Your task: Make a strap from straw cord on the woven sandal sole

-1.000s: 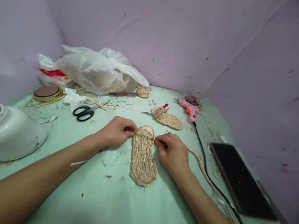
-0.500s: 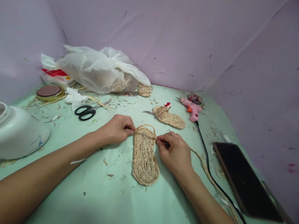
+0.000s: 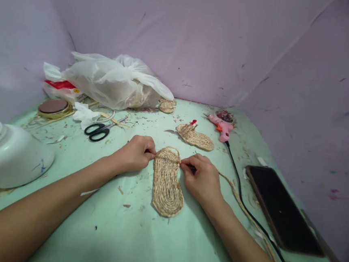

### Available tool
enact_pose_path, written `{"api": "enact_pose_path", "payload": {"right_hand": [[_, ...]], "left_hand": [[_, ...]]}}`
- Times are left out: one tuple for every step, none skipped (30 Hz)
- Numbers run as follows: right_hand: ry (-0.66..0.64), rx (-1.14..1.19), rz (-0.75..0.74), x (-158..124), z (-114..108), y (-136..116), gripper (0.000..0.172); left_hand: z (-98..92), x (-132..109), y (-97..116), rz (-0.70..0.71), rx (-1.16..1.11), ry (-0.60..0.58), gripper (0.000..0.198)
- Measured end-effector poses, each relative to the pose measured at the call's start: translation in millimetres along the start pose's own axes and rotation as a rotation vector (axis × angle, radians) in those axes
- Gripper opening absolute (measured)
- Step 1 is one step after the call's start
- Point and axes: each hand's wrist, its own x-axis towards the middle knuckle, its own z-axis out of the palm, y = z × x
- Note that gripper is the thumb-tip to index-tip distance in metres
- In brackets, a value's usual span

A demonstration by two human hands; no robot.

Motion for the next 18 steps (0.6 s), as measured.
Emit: {"api": "enact_pose_path", "payload": {"right_hand": [[0.0,-0.004,0.0,0.0,0.2,0.1,0.013],[-0.001,-0.01,0.001,-0.1,0.3,0.2,0.013],[-0.003,-0.014,0.003,-0.3,0.4,0.2,0.013],[-0.005,-0.016,0.005,-0.5,0.3,0.1,0.013],[-0.006,-0.017,0.007,-0.7,0.2,0.0,0.013],[-0.006,-0.016,0.009,-0.8,0.0,-0.1,0.013],[-0.006,-0.013,0.011,-1.0,-0.2,-0.2,0.013],[-0.007,-0.011,0.013,-1.1,-0.4,-0.4,0.013],[-0.006,-0.01,0.016,-1.2,-0.6,-0.6,0.013],[-0.007,-0.01,0.018,-1.2,-0.8,-0.7,0.012],[-0.01,-0.01,0.02,-1.2,-0.9,-0.9,0.012],[-0.013,-0.012,0.022,-1.2,-1.0,-1.0,0.012],[-0.015,-0.015,0.023,-1.1,-1.0,-1.0,0.012],[-0.016,-0.016,0.025,-1.0,-0.9,-1.0,0.012],[-0.018,-0.016,0.026,-0.8,-0.9,-0.9,0.012],[-0.018,-0.015,0.024,-0.7,-0.8,-0.7,0.012],[-0.017,-0.015,0.021,-0.6,-0.7,-0.5,0.012],[-0.017,-0.015,0.016,-0.5,-0.7,-0.4,0.012]], "left_hand": [[0.2,-0.1,-0.4,0.001,-0.003,0.003,0.013],[0.3,-0.2,-0.5,0.0,-0.006,0.004,0.013],[0.3,-0.3,-0.5,0.001,-0.011,0.003,0.013],[0.4,-0.2,-0.4,0.002,-0.016,0.003,0.013],[0.4,-0.1,-0.4,0.004,-0.02,0.003,0.013],[0.3,0.0,-0.4,0.003,-0.021,0.002,0.012],[0.3,0.1,-0.4,0.002,-0.018,0.001,0.012],[0.2,0.2,-0.5,0.001,-0.013,0.001,0.012],[0.2,0.3,-0.5,-0.002,-0.006,0.0,0.012],[0.2,0.3,-0.4,-0.006,0.002,-0.002,0.012],[0.2,0.3,-0.3,-0.011,0.009,-0.005,0.011],[0.1,0.3,0.0,-0.015,0.013,-0.006,0.011],[0.1,0.3,0.4,-0.017,0.017,-0.006,0.011],[0.0,0.2,0.9,-0.015,0.019,-0.009,0.011],[-0.1,0.2,1.4,-0.01,0.019,-0.01,0.011],[-0.2,0.1,1.9,-0.003,0.017,-0.011,0.012],[-0.4,0.1,2.4,0.004,0.016,-0.013,0.012],[-0.5,0.0,2.9,0.011,0.017,-0.015,0.012]]}}
